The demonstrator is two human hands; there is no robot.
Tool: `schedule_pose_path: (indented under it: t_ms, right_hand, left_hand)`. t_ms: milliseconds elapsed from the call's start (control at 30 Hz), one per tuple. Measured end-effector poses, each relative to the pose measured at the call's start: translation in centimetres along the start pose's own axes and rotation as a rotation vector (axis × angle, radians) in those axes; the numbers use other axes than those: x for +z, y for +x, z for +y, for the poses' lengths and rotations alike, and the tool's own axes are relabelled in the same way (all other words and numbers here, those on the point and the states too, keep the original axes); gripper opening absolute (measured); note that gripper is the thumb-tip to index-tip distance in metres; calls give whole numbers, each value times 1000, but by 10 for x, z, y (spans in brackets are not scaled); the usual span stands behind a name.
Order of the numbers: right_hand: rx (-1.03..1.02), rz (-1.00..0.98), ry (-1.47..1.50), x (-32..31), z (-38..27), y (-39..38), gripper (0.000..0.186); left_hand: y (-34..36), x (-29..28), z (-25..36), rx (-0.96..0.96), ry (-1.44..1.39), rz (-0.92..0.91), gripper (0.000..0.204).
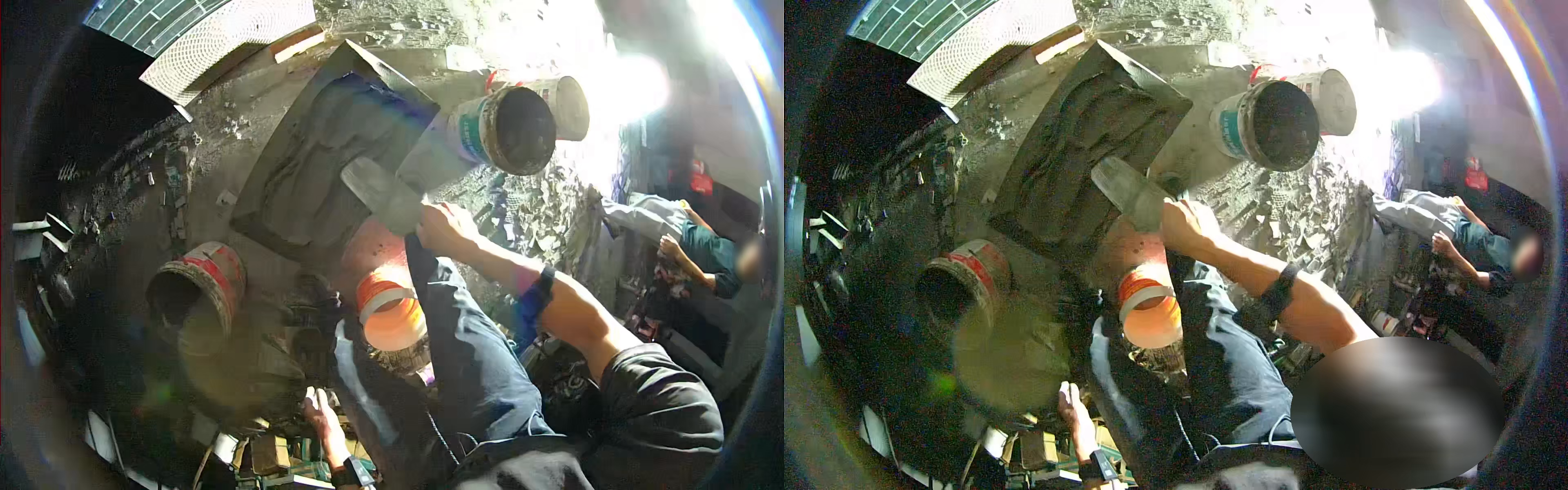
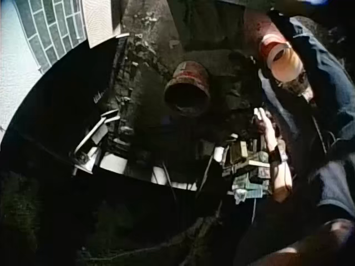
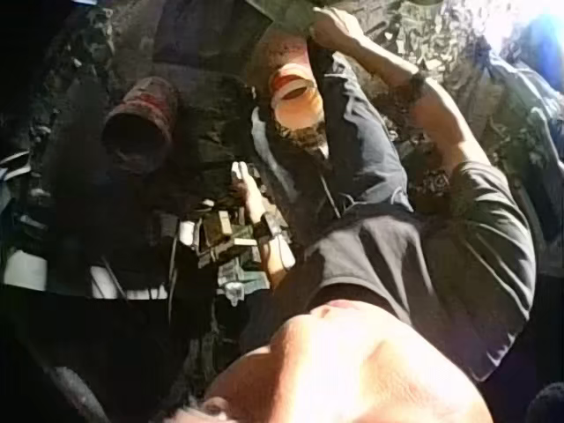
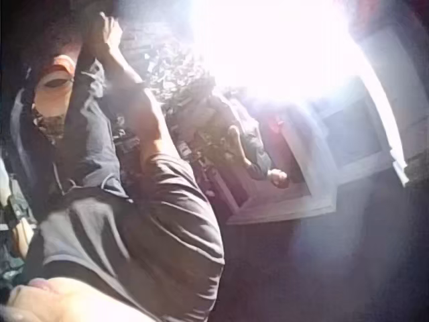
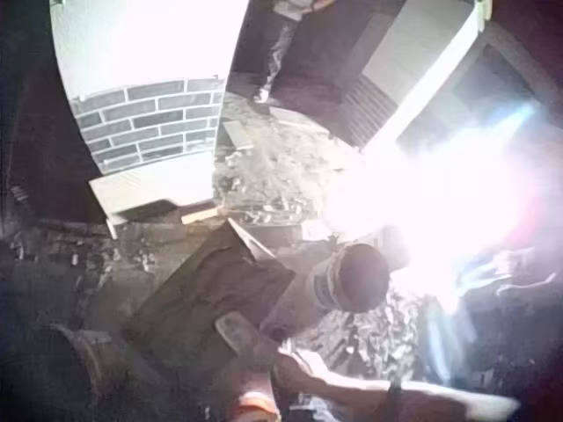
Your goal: Applying mortar/adhesive to a large tile and preparing it for installation.
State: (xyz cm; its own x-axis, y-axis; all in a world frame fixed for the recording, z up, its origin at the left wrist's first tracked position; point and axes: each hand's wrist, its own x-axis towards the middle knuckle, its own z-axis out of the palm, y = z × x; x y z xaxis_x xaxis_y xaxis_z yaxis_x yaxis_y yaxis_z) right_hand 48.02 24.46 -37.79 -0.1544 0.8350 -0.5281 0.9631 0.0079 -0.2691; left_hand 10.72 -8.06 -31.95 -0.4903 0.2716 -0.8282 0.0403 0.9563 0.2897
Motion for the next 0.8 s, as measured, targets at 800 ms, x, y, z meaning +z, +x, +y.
schedule_pose_path:
  t_ms: [800]
  right_hand:
    - [-172,425,557,230,-23,-37,23]
  left_hand:
    - [208,182,126,-92,-994,-494,86]
